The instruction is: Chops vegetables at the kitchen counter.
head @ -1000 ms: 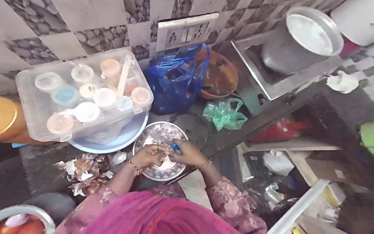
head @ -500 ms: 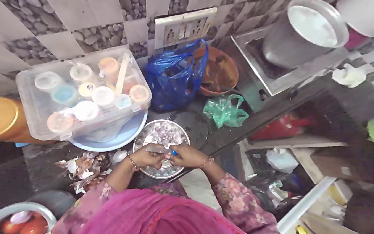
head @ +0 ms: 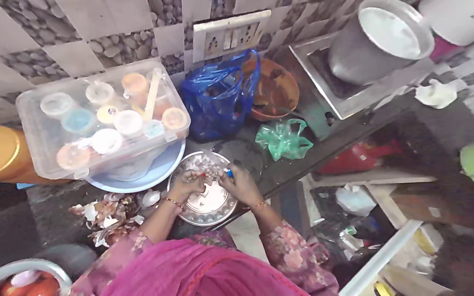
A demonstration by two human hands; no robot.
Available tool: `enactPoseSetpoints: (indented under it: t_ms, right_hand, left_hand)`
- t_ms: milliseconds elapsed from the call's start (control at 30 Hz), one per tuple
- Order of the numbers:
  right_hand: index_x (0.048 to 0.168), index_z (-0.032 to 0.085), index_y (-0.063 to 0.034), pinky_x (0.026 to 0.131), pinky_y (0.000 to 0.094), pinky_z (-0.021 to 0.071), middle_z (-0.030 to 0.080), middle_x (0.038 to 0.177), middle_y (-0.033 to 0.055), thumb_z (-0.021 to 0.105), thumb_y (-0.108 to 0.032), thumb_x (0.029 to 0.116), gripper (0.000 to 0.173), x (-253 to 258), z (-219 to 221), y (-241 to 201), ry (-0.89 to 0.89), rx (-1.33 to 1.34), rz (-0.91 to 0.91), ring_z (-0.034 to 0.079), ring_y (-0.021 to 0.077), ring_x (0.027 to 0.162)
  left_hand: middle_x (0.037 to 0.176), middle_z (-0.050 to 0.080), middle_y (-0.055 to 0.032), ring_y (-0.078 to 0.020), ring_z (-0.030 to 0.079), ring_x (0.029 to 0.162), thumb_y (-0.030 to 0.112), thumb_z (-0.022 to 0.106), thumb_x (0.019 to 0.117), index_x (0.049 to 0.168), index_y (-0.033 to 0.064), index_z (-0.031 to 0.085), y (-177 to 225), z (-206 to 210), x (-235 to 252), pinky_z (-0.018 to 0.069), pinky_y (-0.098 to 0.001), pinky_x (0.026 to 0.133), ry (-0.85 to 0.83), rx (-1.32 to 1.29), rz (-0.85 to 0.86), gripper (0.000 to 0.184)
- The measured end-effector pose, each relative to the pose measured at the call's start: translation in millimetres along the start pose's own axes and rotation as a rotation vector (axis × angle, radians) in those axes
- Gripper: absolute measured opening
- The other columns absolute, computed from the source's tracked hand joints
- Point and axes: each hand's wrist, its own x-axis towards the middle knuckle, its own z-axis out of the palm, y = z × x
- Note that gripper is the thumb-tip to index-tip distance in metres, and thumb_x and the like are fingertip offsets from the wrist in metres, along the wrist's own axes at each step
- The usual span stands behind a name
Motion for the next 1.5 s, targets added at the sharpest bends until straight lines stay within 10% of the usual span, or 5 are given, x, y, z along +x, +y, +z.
enactPoseSetpoints:
  t_ms: [167,467,933,1200,1500]
  right_hand:
    - [0.105,0.068,0.001,0.079,0.0562,0.0541,0.07,0.093,0.0196,0.04,-0.027,0.1085,0.04,12.4,4.7,-14.9,0.065,-0.105,0.212,0.07,0.0359,0.089]
    - [0.117,0.069,0.0022,0.089,0.0572,0.0541,0.07,0.112,0.0226,0.062,-0.025,0.1009,0.033,33.3,11.8,-15.1,0.129,-0.175,0.263,0.069,0.0389,0.102]
    - [0.144,0.051,-0.0059,0.089,0.0563,0.0529,0.07,0.107,0.0218,0.051,-0.018,0.1032,0.042,43.8,7.9,-36.4,-0.131,-0.192,0.373,0.069,0.0374,0.101]
    - [0.135,0.055,0.0,0.082,0.0533,0.0541,0.068,0.096,0.021,0.055,-0.013,0.0999,0.038,33.6,1.5,-39.5,0.048,-0.051,0.284,0.068,0.0335,0.088]
    - [0.106,0.072,0.0002,0.066,0.0333,0.0523,0.07,0.095,0.0114,0.073,-0.033,0.0889,0.037,-57.9,46.5,-59.4,0.161,0.045,-0.199,0.061,0.0157,0.073]
  left_hand:
    - [0.087,0.066,-0.0039,-0.0054,0.06,0.066,-0.005,0.065,0.0923,0.111,-0.0043,0.065,-0.3,2.9,9.9,0.0516,-0.0201,0.059,0.049,0.051,-0.02,0.019]
    - [0.089,0.063,-0.0083,-0.01,0.06,0.065,-0.009,0.073,0.0826,0.113,-0.0017,0.059,-6.6,6.1,13.7,0.05,-0.0232,0.053,0.169,-0.066,-0.075,0.034]
    - [0.115,0.064,-0.0131,-0.0158,0.067,0.097,0.0,0.039,0.1054,0.131,-0.0039,0.049,-3.5,4.1,-12.5,0.0555,-0.027,0.086,0.26,-0.815,-0.085,0.028]
    - [0.125,0.061,-0.0145,-0.0186,0.064,0.11,0.049,0.016,0.1108,0.137,-0.0015,0.044,6.5,-4.5,-41.4,0.0525,-0.0296,0.092,0.199,-1.011,-0.144,0.063]
    - [0.125,0.061,-0.0097,-0.0165,0.062,0.109,0.05,0.004,0.1084,0.139,0.0049,0.044,-1.7,4.0,-56.6,0.052,-0.0304,0.091,-0.007,-0.841,-0.003,0.068]
